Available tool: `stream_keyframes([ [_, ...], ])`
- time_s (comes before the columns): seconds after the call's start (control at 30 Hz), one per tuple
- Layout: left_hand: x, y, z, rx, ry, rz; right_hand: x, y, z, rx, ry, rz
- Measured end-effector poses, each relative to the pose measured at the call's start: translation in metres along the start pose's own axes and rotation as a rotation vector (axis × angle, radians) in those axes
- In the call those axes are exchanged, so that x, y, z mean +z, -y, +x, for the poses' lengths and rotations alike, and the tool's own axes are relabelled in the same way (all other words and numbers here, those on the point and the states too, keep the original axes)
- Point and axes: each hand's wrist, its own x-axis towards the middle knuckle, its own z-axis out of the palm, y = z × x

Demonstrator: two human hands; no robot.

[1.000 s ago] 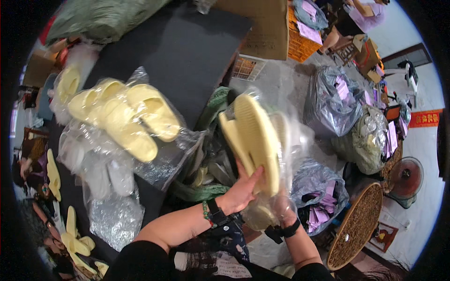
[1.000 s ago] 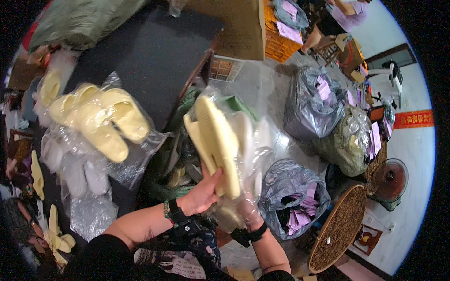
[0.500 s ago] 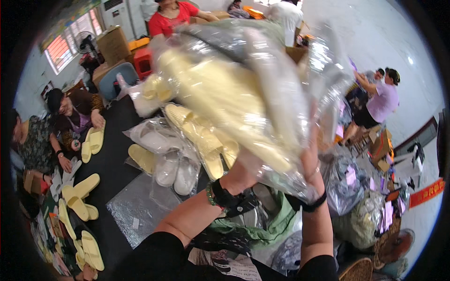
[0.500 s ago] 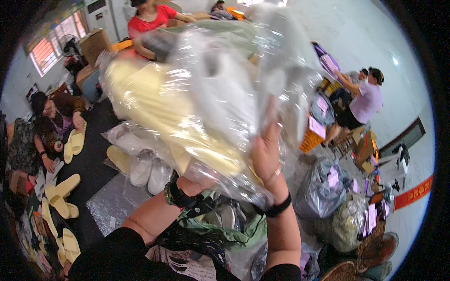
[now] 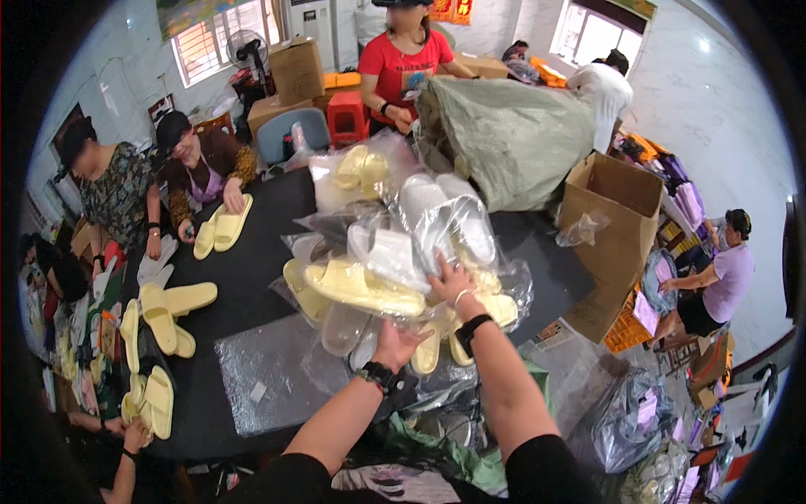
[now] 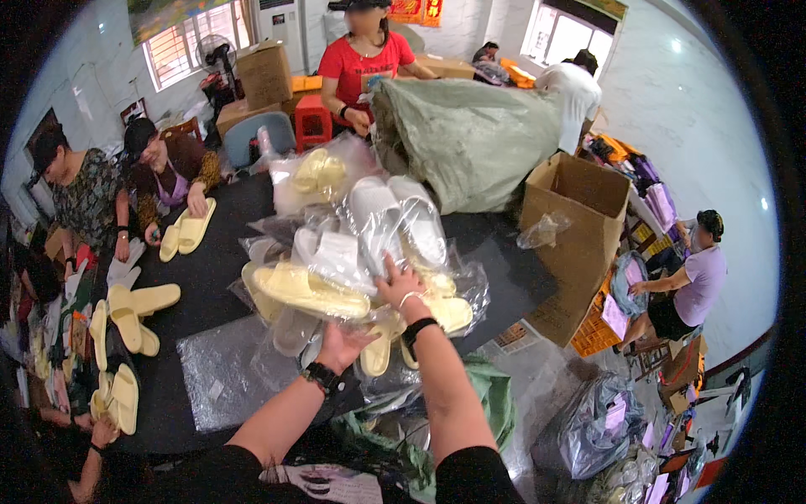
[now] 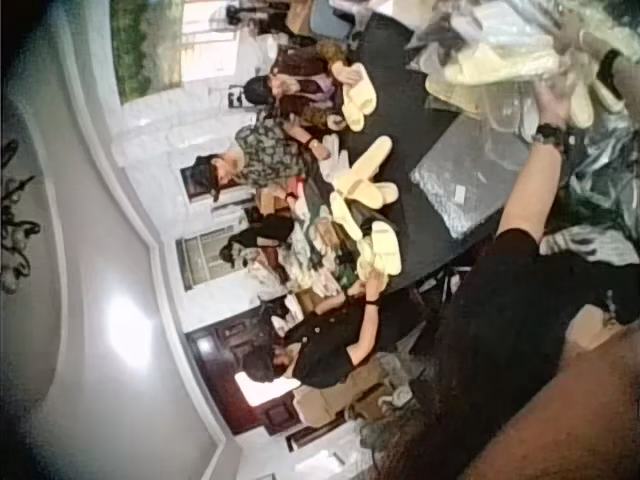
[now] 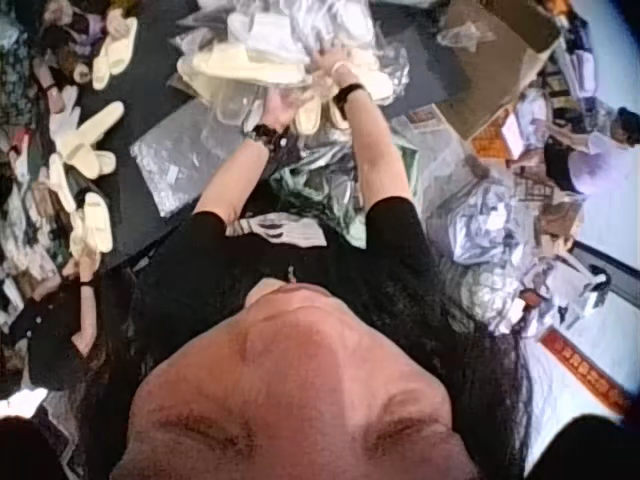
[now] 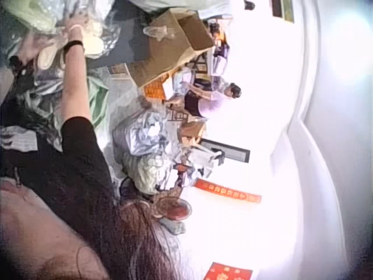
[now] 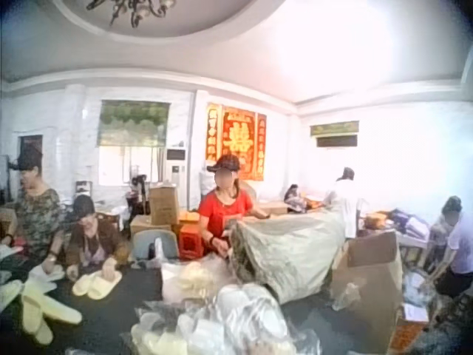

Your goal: Sorting and packing slippers into plastic bags and larger transport bags.

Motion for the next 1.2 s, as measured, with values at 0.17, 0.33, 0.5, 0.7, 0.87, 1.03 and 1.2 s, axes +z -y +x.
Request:
stream_keyframes([
  [0.17,0.013,-0.002,-0.004,-0.014,0.112,-0.097,-0.020,-0.012,0.014,-0.034,0.101,-0.013],
  [0.33,0.035,0.000,-0.042,-0.047,-0.045,-0.021,-0.064,-0.034,0.014,-0.141,0.144,-0.003],
  [0.5,0.007,0.000,-0.060,-0.018,-0.308,-0.061,-0.113,0.021,-0.056,-0.139,-0.035,-0.249],
  [0.7,0.013,0.019,-0.093,-0.064,-0.348,0.130,-0.065,0.025,-0.145,-0.789,-0.283,0.145],
  [0.87,-0.007,0.014,-0.151,-0.237,-0.182,0.111,0.000,0.026,-0.202,-0.797,-0.089,0.044],
  [1.03,-0.015,-0.035,-0.231,-0.089,-0.239,0.407,0.035,0.038,-0.240,-0.889,0.126,-0.106],
  [1.2,-0.047,-0.072,-0.270,0.063,-0.434,0.625,0.104,-0.013,-0.193,-0.683,0.244,-0.523],
])
